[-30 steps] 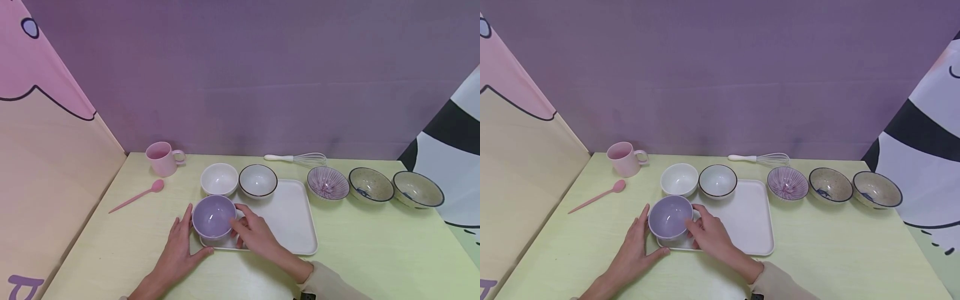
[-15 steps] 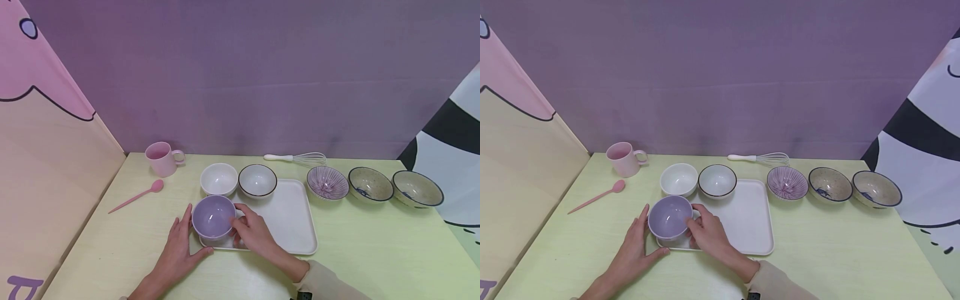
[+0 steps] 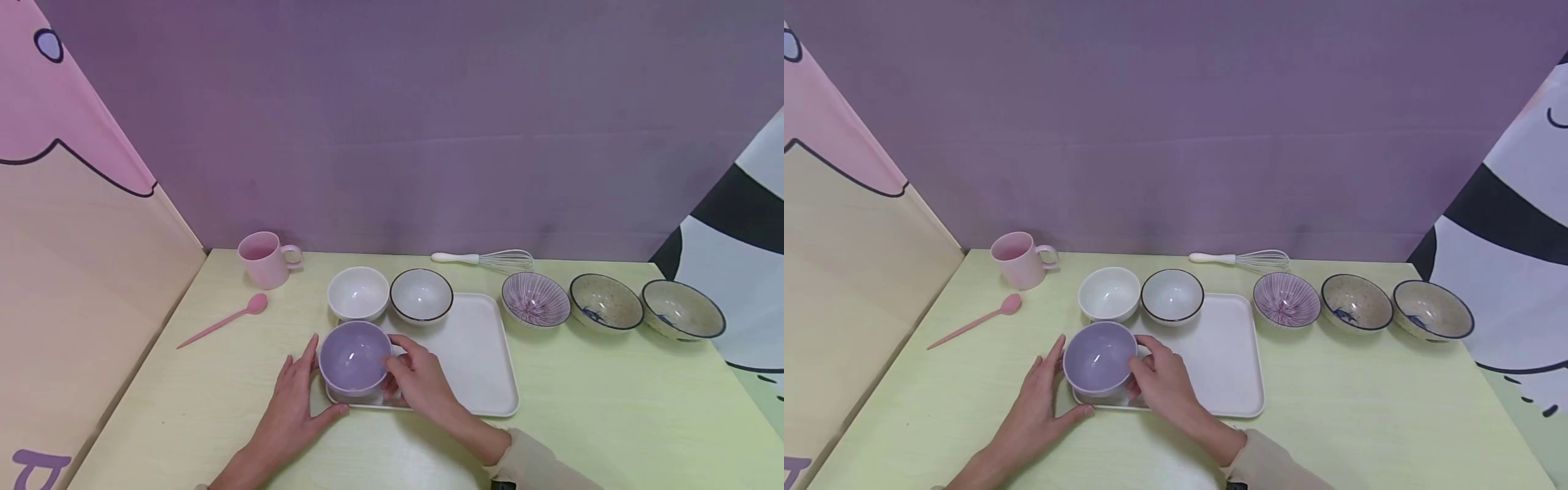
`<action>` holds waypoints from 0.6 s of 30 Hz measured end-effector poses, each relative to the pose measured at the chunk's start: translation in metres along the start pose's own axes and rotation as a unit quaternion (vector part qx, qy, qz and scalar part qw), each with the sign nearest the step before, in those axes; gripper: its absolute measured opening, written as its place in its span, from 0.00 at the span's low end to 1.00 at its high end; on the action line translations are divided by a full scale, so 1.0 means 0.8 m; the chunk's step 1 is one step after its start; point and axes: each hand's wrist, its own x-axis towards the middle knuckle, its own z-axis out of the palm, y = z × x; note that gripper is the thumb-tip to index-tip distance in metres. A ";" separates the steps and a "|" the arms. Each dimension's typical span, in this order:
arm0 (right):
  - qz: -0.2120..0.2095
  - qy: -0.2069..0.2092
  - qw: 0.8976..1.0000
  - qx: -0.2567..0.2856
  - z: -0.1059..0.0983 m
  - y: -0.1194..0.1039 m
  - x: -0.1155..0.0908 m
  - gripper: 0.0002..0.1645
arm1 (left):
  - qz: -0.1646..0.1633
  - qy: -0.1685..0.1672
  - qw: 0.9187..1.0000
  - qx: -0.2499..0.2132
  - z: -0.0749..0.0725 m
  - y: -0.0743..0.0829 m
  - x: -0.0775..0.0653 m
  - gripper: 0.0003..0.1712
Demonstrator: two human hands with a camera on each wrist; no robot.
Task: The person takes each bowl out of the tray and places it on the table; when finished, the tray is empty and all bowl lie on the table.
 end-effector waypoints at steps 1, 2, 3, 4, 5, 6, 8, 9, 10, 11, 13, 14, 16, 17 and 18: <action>0.009 0.008 1.000 0.002 0.000 -0.001 -0.001 0.29 | 0.000 -0.001 1.000 0.001 0.000 0.000 0.000 0.75; 0.014 0.011 1.000 0.006 -0.002 -0.003 -0.002 0.29 | 0.002 -0.001 1.000 0.002 0.000 0.000 0.000 0.73; 0.019 0.014 1.000 0.008 -0.003 -0.003 -0.004 0.29 | 0.006 0.000 1.000 0.004 0.000 -0.001 0.000 0.72; 0.017 0.015 1.000 0.011 -0.005 -0.003 -0.005 0.29 | 0.012 0.001 1.000 0.005 0.000 -0.001 0.000 0.70; 0.014 0.015 1.000 0.014 -0.007 -0.003 -0.007 0.29 | 0.017 0.002 1.000 0.007 0.000 -0.002 0.000 0.68; 0.000 0.013 1.000 0.010 -0.010 -0.001 -0.009 0.28 | 0.022 0.003 1.000 0.010 0.000 -0.003 -0.001 0.66; -0.013 0.007 1.000 0.012 -0.017 0.002 -0.013 0.28 | 0.036 0.005 0.999 0.016 0.001 -0.004 -0.002 0.59; -0.018 0.006 1.000 0.011 -0.019 0.004 -0.016 0.28 | 0.043 0.007 0.999 0.018 0.001 -0.005 -0.002 0.54; -0.019 0.006 1.000 0.013 -0.022 0.004 -0.018 0.28 | 0.049 0.008 0.999 0.021 0.001 -0.005 -0.003 0.50; -0.020 0.006 1.000 0.012 -0.026 0.004 -0.021 0.28 | 0.054 0.009 0.998 0.023 0.001 -0.005 -0.003 0.45; -0.004 0.009 1.000 0.014 -0.032 0.002 -0.026 0.28 | 0.065 0.010 0.998 0.025 0.001 -0.005 -0.003 0.35; 0.000 0.011 1.000 0.013 -0.035 0.002 -0.027 0.28 | 0.068 0.009 0.997 0.026 0.001 -0.005 -0.003 0.31; 0.010 0.015 1.000 0.011 -0.041 0.002 -0.031 0.28 | 0.072 0.008 0.997 0.026 0.001 -0.005 -0.003 0.25; 0.014 0.017 1.000 0.010 -0.043 0.002 -0.032 0.28 | 0.072 0.007 0.997 0.026 0.001 -0.006 -0.003 0.23; 0.017 0.019 1.000 0.010 -0.046 0.002 -0.034 0.28 | 0.071 0.006 0.997 0.028 0.001 -0.006 -0.003 0.22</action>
